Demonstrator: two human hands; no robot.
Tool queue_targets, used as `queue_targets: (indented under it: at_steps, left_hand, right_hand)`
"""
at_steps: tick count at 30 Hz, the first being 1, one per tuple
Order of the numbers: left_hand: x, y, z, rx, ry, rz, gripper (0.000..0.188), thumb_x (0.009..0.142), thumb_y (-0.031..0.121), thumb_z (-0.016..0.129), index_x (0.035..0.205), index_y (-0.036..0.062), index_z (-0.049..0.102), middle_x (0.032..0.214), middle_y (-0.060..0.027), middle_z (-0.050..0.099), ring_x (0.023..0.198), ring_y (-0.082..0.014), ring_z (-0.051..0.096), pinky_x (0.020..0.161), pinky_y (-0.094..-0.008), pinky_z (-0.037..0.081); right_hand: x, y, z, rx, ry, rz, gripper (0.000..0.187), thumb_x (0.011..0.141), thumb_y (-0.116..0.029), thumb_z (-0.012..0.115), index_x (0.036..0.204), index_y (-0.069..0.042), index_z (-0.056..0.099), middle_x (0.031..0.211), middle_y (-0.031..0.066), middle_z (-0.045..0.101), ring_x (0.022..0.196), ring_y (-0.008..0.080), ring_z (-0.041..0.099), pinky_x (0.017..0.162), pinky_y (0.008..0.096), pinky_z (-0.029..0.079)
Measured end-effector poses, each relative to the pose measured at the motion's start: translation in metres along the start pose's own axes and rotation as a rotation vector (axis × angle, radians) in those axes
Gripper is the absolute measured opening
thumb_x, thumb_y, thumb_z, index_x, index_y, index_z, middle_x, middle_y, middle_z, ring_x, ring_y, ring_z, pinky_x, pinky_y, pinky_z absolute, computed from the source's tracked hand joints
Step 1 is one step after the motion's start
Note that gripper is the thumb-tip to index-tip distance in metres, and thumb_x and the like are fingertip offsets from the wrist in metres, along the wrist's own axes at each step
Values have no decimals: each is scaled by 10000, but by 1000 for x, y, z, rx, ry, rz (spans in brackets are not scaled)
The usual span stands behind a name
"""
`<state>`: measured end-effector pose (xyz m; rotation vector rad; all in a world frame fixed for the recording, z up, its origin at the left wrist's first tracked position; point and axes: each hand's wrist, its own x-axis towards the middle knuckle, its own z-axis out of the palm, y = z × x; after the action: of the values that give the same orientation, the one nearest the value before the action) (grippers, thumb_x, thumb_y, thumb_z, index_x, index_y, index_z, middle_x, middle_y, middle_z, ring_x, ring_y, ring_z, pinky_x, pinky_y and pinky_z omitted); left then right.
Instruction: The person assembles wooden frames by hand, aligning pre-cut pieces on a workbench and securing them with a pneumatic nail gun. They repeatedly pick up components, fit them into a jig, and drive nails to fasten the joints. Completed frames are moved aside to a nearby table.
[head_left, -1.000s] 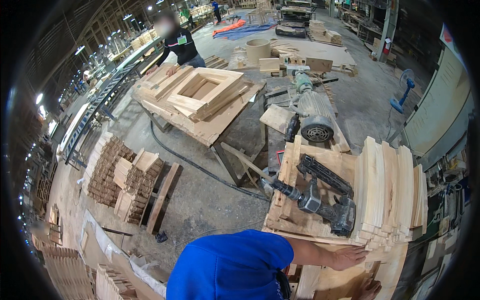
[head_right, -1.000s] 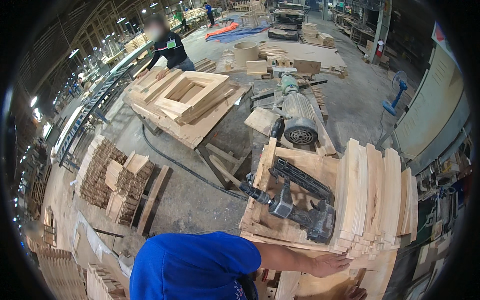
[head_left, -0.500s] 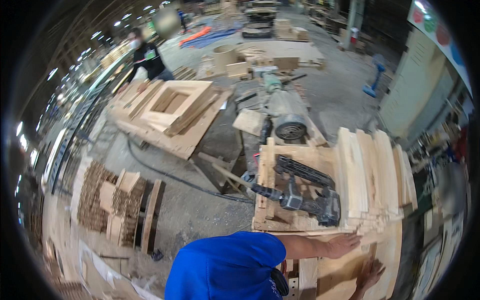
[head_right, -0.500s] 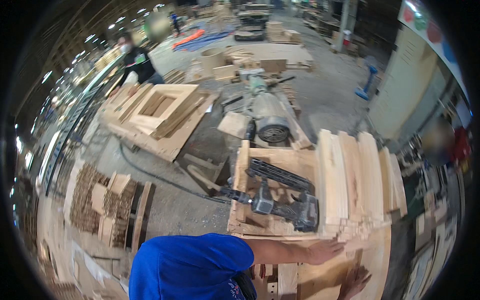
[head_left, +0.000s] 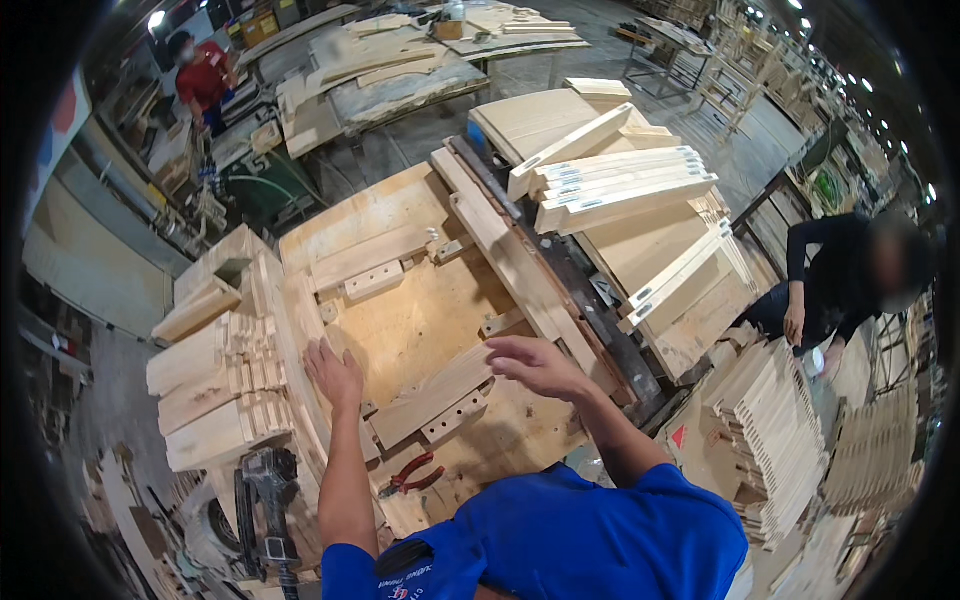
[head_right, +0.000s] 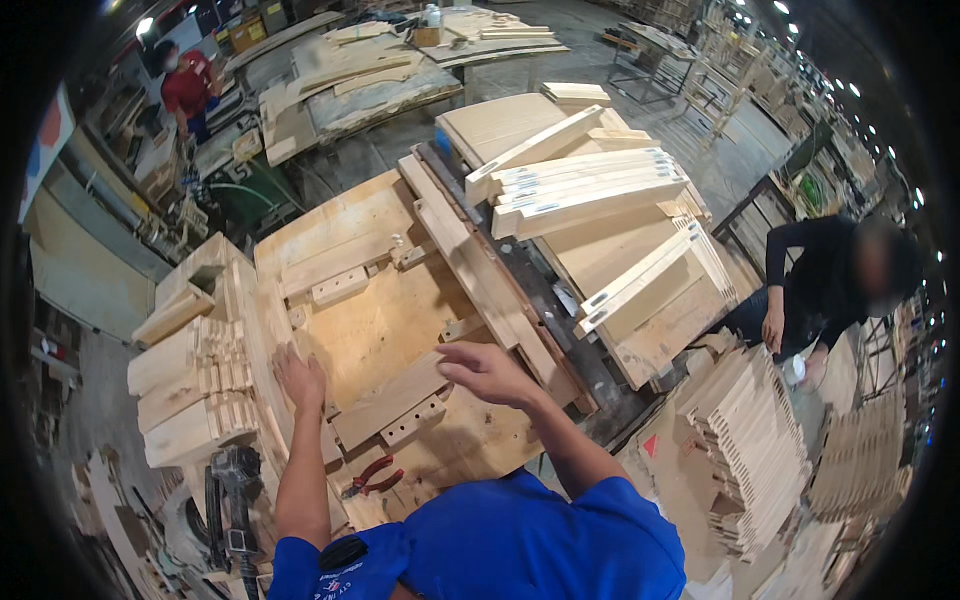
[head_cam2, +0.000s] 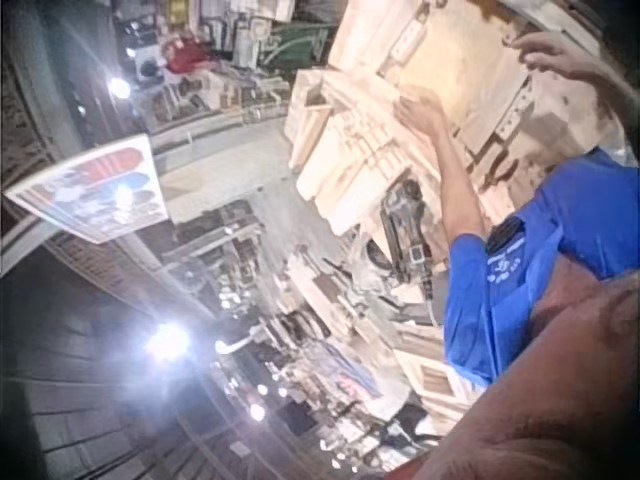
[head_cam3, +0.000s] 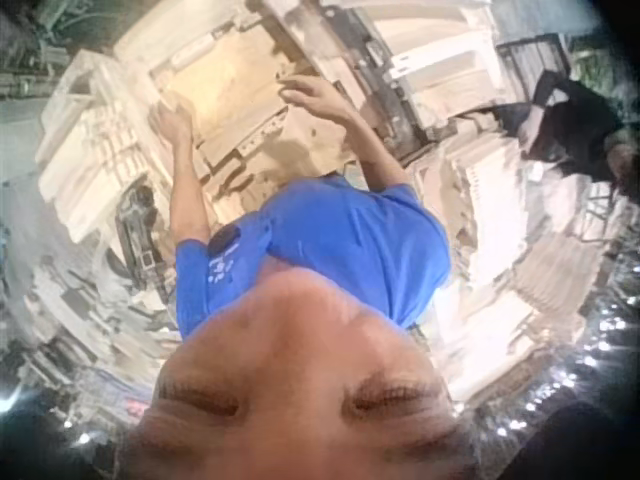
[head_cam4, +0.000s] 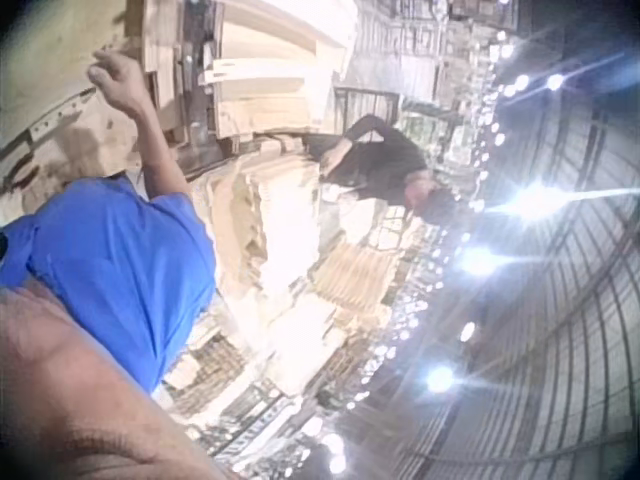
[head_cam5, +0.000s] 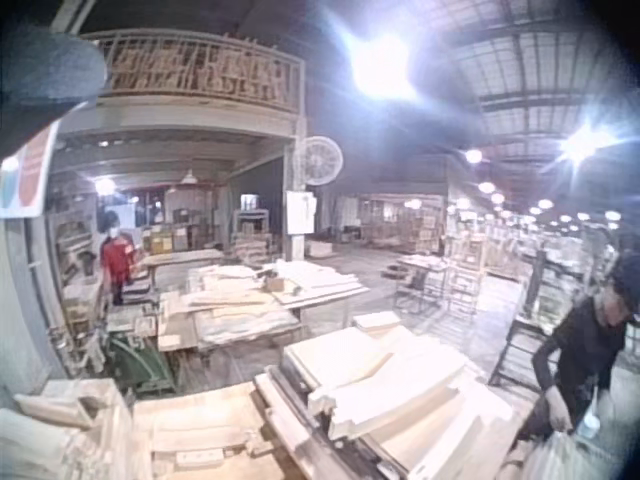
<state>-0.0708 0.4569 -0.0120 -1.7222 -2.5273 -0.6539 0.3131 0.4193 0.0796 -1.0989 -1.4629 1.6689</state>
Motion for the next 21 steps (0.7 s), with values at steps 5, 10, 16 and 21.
queue_targets:
  at_steps: [5, 10, 16, 21]
  left_hand:
    - [28, 108, 14, -446, -178, 208, 472, 968, 264, 696, 1349, -12, 654, 1338, -250, 677, 1280, -402, 618, 1134, -449, 458]
    - [54, 271, 20, -716, -273, 448, 444, 950, 299, 730, 1295, 22, 689, 1109, -230, 748, 990, -338, 738, 882, -413, 575]
    - [106, 370, 45, -672, -202, 428, 592, 917, 302, 731, 1425, 41, 575, 1228, -255, 706, 1138, -440, 680, 981, -492, 543]
    - [121, 337, 70, -844, -222, 365, 684, 928, 268, 747, 1498, -7, 486, 1321, -260, 680, 1227, -389, 666, 1046, -453, 518]
  right_hand:
    - [-32, 15, -31, 175, 272, 43, 424, 1073, -219, 657, 1440, -14, 604, 1209, 65, 740, 1078, 147, 693, 926, 319, 558]
    - [-54, 37, -15, 159, 185, 107, 453, 1073, -235, 664, 1456, -8, 586, 1226, 83, 736, 1091, 161, 698, 941, 326, 557]
    - [-87, 73, 3, 248, 94, 225, 499, 1066, -268, 679, 1493, -36, 565, 1307, 105, 707, 1166, 167, 666, 960, 324, 551]
    - [-114, 108, -8, 248, 194, 210, 505, 1059, -285, 691, 1487, -42, 575, 1245, 93, 730, 1087, 154, 679, 960, 325, 559]
